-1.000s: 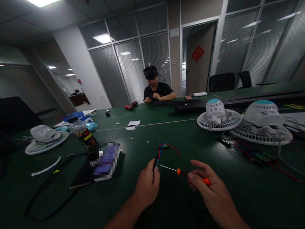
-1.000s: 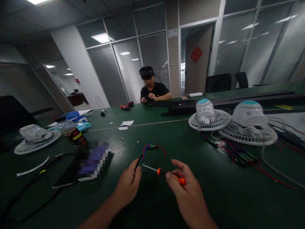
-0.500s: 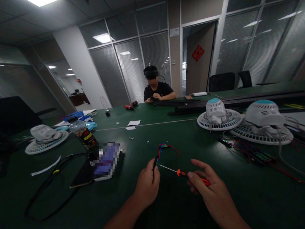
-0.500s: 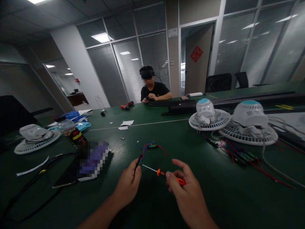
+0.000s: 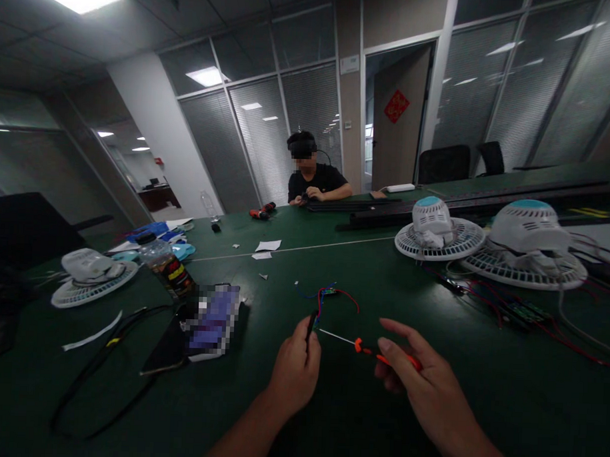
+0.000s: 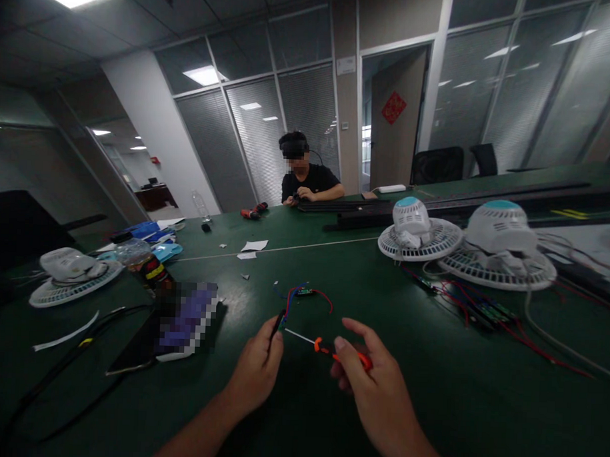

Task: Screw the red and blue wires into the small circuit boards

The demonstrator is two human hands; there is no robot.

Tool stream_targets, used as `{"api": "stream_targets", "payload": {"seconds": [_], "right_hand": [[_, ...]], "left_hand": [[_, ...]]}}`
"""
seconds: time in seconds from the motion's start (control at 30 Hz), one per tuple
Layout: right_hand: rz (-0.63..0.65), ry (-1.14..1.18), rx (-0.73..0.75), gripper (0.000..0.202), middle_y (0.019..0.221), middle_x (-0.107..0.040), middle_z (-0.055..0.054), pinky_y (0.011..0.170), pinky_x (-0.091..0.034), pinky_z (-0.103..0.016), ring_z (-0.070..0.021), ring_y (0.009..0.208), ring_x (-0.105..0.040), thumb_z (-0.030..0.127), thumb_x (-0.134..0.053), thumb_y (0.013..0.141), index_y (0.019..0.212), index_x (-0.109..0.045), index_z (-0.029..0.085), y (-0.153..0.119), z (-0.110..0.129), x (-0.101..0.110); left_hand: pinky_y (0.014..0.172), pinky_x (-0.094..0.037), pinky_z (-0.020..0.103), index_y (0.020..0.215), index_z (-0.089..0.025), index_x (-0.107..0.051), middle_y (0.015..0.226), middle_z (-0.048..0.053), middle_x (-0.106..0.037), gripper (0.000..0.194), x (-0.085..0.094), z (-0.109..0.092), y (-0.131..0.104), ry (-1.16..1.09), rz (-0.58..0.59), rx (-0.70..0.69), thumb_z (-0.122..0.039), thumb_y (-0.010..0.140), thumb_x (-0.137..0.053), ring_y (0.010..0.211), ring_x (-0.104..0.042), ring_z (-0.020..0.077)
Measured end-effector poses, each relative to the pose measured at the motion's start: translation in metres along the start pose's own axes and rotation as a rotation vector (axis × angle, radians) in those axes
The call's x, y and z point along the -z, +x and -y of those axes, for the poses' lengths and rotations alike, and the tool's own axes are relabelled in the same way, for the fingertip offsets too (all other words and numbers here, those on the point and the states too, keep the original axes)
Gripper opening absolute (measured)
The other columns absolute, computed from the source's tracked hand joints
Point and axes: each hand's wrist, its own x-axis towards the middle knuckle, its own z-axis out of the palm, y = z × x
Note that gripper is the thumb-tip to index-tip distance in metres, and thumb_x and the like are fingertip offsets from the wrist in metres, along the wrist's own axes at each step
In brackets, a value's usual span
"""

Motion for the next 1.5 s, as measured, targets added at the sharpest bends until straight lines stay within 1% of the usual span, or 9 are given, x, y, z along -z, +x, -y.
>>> {"api": "stream_targets", "payload": {"seconds": [0.33, 0.53, 0.77, 0.9, 1.07, 1.17, 1.27, 1.37, 1.5], "right_hand": [[-0.076, -0.136, 0.055, 0.045, 0.091, -0.065, -0.005, 0.066, -0.046, -0.031, -0.0211, 0.079, -0.062, 0.042, -0.059, 0.072, 0.111, -0.052, 0.020, 0.002, 0.001, 0.001], [-0.067, -0.105, 0.061, 0.038, 0.090, -0.066, -0.005, 0.065, -0.047, -0.030, -0.0211, 0.079, -0.062, 0.041, -0.060, 0.071, 0.104, -0.059, 0.021, 0.001, -0.001, 0.002], [0.001, -0.221, 0.032, 0.033, 0.060, -0.061, 0.002, 0.045, -0.037, -0.026, -0.0137, 0.049, -0.050, 0.044, -0.057, 0.073, 0.096, -0.065, 0.022, 0.001, -0.001, 0.001], [-0.036, -0.072, -0.045, 0.034, 0.063, -0.061, 0.001, 0.051, -0.041, -0.028, -0.0149, 0.055, -0.053, 0.044, -0.058, 0.072, 0.096, -0.065, 0.020, 0.004, -0.001, 0.002], [0.057, 0.385, -0.170, 0.023, 0.083, -0.064, -0.004, 0.053, -0.044, -0.025, -0.0141, 0.063, -0.057, 0.033, -0.064, 0.068, 0.085, -0.064, 0.017, 0.005, 0.003, 0.001], [0.182, 0.523, -0.241, 0.012, 0.076, -0.060, 0.000, 0.055, -0.045, -0.025, -0.0120, 0.060, -0.056, 0.023, -0.062, 0.067, 0.078, -0.060, 0.017, 0.002, 0.004, 0.000], [0.207, 0.501, -0.273, 0.019, 0.056, -0.051, 0.005, 0.044, -0.037, -0.021, -0.0083, 0.046, -0.047, 0.024, -0.059, 0.070, 0.087, -0.058, 0.018, -0.003, 0.003, -0.004], [0.201, 0.352, -0.251, 0.035, 0.042, -0.041, 0.010, 0.037, -0.026, -0.019, -0.0056, 0.036, -0.033, 0.038, -0.060, 0.072, 0.099, -0.056, 0.016, -0.005, 0.002, -0.007], [0.197, 0.215, -0.173, 0.031, 0.038, -0.036, 0.012, 0.035, -0.021, -0.019, -0.0043, 0.033, -0.027, 0.042, -0.060, 0.072, 0.086, -0.060, 0.014, -0.004, -0.001, -0.011]], "left_hand": [[0.051, -0.034, 0.024, 0.114, -0.014, -0.045, 0.059, -0.004, -0.046, 0.034, 0.002, -0.001, -0.001, -0.110, 0.016, 0.060, -0.032, 0.090, -0.030, 0.052, -0.046, 0.0129], [0.050, -0.033, 0.022, 0.093, -0.017, -0.051, 0.062, -0.004, -0.045, 0.035, -0.002, 0.005, 0.000, -0.224, -0.048, 0.100, -0.039, 0.091, -0.024, 0.054, -0.045, 0.0107], [0.040, -0.030, 0.018, 0.100, -0.016, -0.046, 0.062, -0.005, -0.047, 0.031, -0.007, 0.012, 0.005, -0.447, -0.052, 0.225, -0.042, 0.087, -0.033, 0.042, -0.040, 0.0069], [0.033, -0.023, 0.015, 0.093, -0.017, -0.044, 0.057, -0.007, -0.047, 0.031, -0.003, 0.007, 0.007, -0.599, -0.043, 0.353, -0.045, 0.084, -0.036, 0.034, -0.036, 0.0044], [0.028, -0.019, 0.013, 0.090, -0.019, -0.042, 0.051, -0.008, -0.051, 0.032, -0.002, 0.001, 0.003, -0.762, 0.091, 0.438, -0.049, 0.081, -0.041, 0.028, -0.039, 0.0047], [0.026, -0.018, 0.013, 0.089, -0.019, -0.040, 0.047, -0.008, -0.052, 0.031, -0.004, -0.002, -0.002, -0.805, 0.223, 0.438, -0.050, 0.082, -0.040, 0.025, -0.040, 0.0055], [0.025, -0.016, 0.012, 0.090, -0.019, -0.040, 0.045, -0.008, -0.050, 0.030, -0.008, -0.009, -0.011, -0.797, 0.335, 0.436, -0.049, 0.083, -0.039, 0.024, -0.035, 0.0042], [0.026, -0.017, 0.011, 0.090, -0.018, -0.042, 0.047, -0.009, -0.047, 0.030, -0.013, -0.019, -0.020, -0.795, 0.368, 0.414, -0.047, 0.083, -0.042, 0.027, -0.029, 0.0021], [0.026, -0.018, 0.012, 0.088, -0.017, -0.043, 0.045, -0.010, -0.041, 0.031, -0.021, -0.030, -0.028, -0.786, 0.409, 0.410, -0.048, 0.080, -0.045, 0.029, -0.025, 0.0022]]}}
